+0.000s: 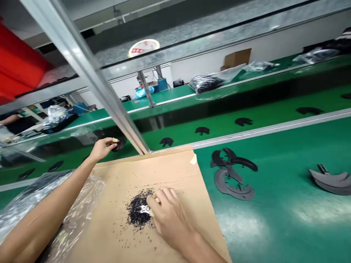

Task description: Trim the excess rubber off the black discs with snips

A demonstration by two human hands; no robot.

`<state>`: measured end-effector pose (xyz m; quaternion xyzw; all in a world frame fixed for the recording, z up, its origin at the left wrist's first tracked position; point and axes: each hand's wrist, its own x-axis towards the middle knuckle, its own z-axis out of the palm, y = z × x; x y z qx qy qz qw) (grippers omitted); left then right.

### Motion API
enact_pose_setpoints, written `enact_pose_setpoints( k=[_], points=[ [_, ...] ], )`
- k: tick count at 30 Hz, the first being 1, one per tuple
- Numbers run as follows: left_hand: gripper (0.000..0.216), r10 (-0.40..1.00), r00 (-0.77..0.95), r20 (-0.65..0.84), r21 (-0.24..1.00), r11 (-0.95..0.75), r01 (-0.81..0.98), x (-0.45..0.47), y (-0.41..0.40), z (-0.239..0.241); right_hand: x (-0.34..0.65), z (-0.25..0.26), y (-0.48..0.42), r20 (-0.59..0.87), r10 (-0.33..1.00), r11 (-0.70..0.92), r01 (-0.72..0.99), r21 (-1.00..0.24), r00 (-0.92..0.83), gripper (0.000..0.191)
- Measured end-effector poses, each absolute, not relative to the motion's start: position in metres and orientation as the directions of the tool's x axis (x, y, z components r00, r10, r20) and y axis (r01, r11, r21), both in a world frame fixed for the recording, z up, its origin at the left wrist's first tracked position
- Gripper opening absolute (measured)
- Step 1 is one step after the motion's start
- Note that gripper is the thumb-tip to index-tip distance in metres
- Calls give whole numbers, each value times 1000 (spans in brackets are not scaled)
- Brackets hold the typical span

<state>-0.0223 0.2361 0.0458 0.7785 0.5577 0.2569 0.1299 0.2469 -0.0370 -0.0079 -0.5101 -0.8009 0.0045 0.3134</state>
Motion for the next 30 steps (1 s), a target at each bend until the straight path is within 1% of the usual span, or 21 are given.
enact_pose_setpoints(
  k=[2, 5, 7, 9, 11, 13, 15, 16, 19, 22, 23, 25, 28, 30],
  points=[
    [19, 961, 198, 194, 462, -267, 846, -21, 251, 33, 249, -8, -39, 461, 832, 482, 813, -326, -308, 20],
    [25, 980, 151, 132, 413, -192, 890, -24, 261, 20, 250, -10, -37, 462, 832, 482, 813, -328, -307, 27],
    [28, 982, 128, 142, 385, -174, 906, -28, 264, 18, 249, -12, -35, 492, 826, 469, 820, -326, -277, 34],
    [29, 974, 113, 197, 369, -180, 912, -30, 262, 21, 248, -14, -33, 512, 817, 465, 826, -317, -264, 39],
    [28, 952, 114, 285, 364, -218, 905, -30, 250, 25, 247, -14, -33, 516, 814, 465, 832, -302, -267, 41],
    [26, 913, 152, 379, 364, -298, 882, -25, 227, 26, 248, -13, -33, 513, 813, 468, 834, -293, -276, 38],
    [31, 864, 249, 437, 357, -421, 834, -14, 193, 25, 248, -12, -34, 514, 809, 475, 831, -289, -284, 31],
    [32, 837, 324, 440, 350, -492, 797, -6, 175, 24, 248, -12, -34, 516, 808, 478, 829, -291, -284, 26],
    [24, 731, 573, 371, 334, -681, 652, 31, 129, 23, 246, -13, -33, 519, 814, 465, 828, -313, -261, 15],
    [22, 663, 714, 224, 331, -741, 584, 82, 120, 25, 242, -16, -33, 490, 835, 446, 829, -338, -249, 10],
    [23, 668, 718, 197, 333, -734, 592, 100, 126, 26, 242, -17, -33, 478, 840, 445, 830, -337, -256, 10],
    [26, 720, 679, 143, 343, -680, 648, 133, 147, 27, 243, -17, -32, 465, 843, 446, 834, -325, -270, 18],
    [29, 827, 558, 67, 391, -536, 748, 168, 179, 26, 250, -15, -28, 490, 815, 501, 803, -323, -311, 34],
    [32, 874, 483, 57, 440, -456, 774, 180, 192, 26, 256, -11, -25, 520, 788, 546, 763, -345, -330, 39]
  ],
)
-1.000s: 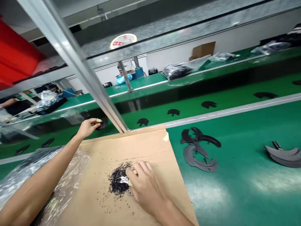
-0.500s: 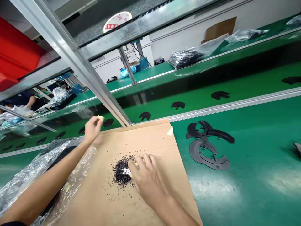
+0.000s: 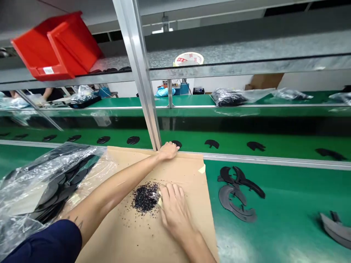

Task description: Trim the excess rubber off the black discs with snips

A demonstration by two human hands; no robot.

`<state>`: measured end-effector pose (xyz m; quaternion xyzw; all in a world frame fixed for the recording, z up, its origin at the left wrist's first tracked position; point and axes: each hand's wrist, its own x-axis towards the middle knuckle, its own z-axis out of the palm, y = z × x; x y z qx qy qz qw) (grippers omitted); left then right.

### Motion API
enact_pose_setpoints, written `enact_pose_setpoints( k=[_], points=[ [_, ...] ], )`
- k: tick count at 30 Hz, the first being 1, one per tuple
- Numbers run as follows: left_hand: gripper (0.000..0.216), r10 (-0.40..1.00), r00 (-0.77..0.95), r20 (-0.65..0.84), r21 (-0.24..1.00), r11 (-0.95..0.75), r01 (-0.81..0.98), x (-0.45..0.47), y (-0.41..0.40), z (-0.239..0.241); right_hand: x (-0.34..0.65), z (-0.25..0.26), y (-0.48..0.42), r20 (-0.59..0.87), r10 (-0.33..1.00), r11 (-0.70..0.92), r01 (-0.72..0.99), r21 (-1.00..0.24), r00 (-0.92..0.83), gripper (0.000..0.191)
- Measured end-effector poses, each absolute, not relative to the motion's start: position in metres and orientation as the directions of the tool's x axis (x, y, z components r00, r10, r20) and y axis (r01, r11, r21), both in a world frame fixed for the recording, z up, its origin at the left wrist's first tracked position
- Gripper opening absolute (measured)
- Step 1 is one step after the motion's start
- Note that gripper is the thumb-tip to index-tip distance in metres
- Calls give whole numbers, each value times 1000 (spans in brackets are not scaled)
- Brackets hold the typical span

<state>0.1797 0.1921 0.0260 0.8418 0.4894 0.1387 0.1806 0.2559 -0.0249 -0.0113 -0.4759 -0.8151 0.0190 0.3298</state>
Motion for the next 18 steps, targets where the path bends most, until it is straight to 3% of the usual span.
enact_pose_setpoints(
  k=[5, 7, 11, 15, 18],
  points=[
    [25, 884, 439, 161, 574, -446, 687, 173, 180, 30, 267, -7, -19, 590, 785, 491, 770, -407, -188, 39],
    [15, 849, 483, 215, 624, -500, 600, 158, 158, 32, 272, -7, -18, 612, 788, 433, 769, -470, -70, 40],
    [17, 739, 622, 259, 727, -573, 377, 116, 100, 34, 278, -3, -15, 598, 792, 346, 714, -609, 126, 39],
    [18, 686, 686, 243, 802, -540, 256, 87, 55, 28, 274, 8, -16, 497, 861, 341, 603, -721, 108, 28],
    [26, 719, 670, 187, 823, -486, 292, 67, 50, 22, 264, 16, -17, 405, 914, 332, 517, -789, 32, 29]
  ],
)
